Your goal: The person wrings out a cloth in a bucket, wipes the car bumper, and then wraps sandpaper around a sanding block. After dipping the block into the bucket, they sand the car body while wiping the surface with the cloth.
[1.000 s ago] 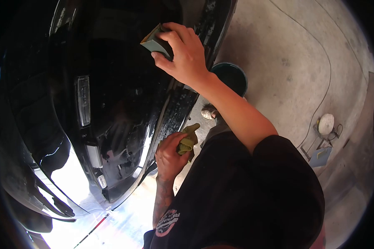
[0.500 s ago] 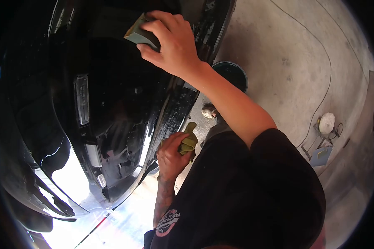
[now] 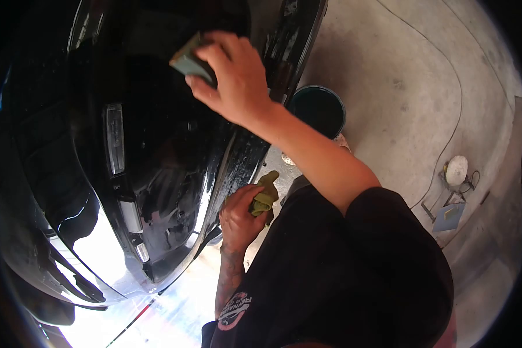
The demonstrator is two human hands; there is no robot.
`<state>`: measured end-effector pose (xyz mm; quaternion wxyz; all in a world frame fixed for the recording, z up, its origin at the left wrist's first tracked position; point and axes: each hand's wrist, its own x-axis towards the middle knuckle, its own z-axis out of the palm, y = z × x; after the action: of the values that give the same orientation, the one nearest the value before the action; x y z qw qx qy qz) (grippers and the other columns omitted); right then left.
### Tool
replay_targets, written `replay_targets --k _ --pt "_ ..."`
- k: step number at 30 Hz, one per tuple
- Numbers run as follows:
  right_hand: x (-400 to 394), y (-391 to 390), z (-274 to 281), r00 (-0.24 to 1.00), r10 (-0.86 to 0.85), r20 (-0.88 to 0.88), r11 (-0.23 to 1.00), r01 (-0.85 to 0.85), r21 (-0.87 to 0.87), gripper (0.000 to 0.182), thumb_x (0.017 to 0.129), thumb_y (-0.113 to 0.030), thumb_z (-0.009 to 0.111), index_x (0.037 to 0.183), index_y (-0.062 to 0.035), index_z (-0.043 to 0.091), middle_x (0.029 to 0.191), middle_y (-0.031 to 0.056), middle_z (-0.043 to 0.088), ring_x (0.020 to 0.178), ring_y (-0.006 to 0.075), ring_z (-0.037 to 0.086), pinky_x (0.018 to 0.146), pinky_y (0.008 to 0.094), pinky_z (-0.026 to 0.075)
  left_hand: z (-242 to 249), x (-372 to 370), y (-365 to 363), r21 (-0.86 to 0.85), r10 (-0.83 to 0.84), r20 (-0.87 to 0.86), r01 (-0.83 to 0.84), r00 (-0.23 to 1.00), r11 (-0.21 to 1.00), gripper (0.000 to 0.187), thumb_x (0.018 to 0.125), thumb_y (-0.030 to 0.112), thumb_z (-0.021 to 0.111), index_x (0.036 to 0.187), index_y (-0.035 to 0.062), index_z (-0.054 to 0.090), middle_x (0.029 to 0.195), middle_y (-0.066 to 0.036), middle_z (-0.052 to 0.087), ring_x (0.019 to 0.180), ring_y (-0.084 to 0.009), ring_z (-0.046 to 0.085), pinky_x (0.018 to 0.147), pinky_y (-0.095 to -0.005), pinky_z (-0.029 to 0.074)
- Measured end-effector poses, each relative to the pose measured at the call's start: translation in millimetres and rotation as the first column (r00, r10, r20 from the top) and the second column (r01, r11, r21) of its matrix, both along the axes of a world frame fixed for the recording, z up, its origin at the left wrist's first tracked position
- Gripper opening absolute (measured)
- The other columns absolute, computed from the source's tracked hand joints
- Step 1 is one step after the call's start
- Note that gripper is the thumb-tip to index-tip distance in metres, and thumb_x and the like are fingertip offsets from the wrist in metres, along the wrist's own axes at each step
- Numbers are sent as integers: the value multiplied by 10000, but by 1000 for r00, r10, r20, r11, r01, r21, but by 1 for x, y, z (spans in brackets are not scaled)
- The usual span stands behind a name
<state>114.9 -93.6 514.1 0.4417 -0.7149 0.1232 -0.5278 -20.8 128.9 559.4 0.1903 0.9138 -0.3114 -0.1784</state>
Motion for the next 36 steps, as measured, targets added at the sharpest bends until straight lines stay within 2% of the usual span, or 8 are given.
replay_targets --k 3,9,14,18,21,25,30,36 --pt "-9 11 -6 999 33 -16 999 -33 -10 436 763 -242 861 1100 -104 622 1230 106 613 991 324 616 812 437 530 0 1 0 -3 14 -3 -14 1000 1000 458 691 49 811 1141 102 746 1147 -113 741 1031 -345 714 901 -434 566" --pt "18 -1 20 993 -118 24 990 115 80 441 741 -243 855 1087 -114 614 1166 97 593 951 324 596 760 456 512 0 0 3 4 23 -2 -23 1000 1000 472 685 50 813 1148 102 738 1157 -113 736 1041 -342 711 907 -432 565" --pt "-24 50 5 995 93 -41 990 -89 106 446 772 -247 864 1106 -98 609 1192 159 584 1017 358 624 775 451 547 -1 2 4 2 25 -21 -25 999 1000 473 688 52 809 1152 98 732 1162 -112 733 1046 -344 707 909 -435 562" --pt "6 12 17 997 -76 -11 992 77 99 425 767 -239 849 1092 -98 614 1155 127 568 938 335 605 735 456 528 2 3 2 4 23 -12 -23 1000 1000 465 691 51 807 1148 93 731 1161 -115 733 1048 -349 705 905 -438 561" --pt "11 5 24 995 -98 -27 985 101 143 430 782 -232 841 1113 -94 605 1153 129 563 961 339 602 737 456 530 2 1 4 9 36 -17 -36 999 999 459 693 53 809 1144 90 731 1157 -121 733 1043 -353 706 901 -440 562" --pt "-16 39 12 998 46 -39 988 -39 152 459 792 -235 839 1168 -100 613 1178 146 556 974 358 602 765 456 544 -2 1 8 6 39 -15 -39 999 999 449 695 57 812 1136 88 736 1151 -127 734 1027 -356 710 899 -439 563" --pt "11 0 20 995 -94 -32 980 98 174 410 806 -233 829 1123 -97 606 1151 129 559 955 350 608 736 457 540 3 2 3 1 38 -6 -38 999 999 446 696 57 810 1135 89 740 1152 -128 735 1024 -360 711 901 -436 567" --pt "-25 45 -2 995 37 -87 985 -22 169 429 800 -222 831 1139 -97 600 1175 137 560 975 345 607 763 448 547 1 1 6 23 48 -19 -47 999 999 455 693 58 811 1141 95 741 1155 -129 735 1028 -359 711 904 -437 569"
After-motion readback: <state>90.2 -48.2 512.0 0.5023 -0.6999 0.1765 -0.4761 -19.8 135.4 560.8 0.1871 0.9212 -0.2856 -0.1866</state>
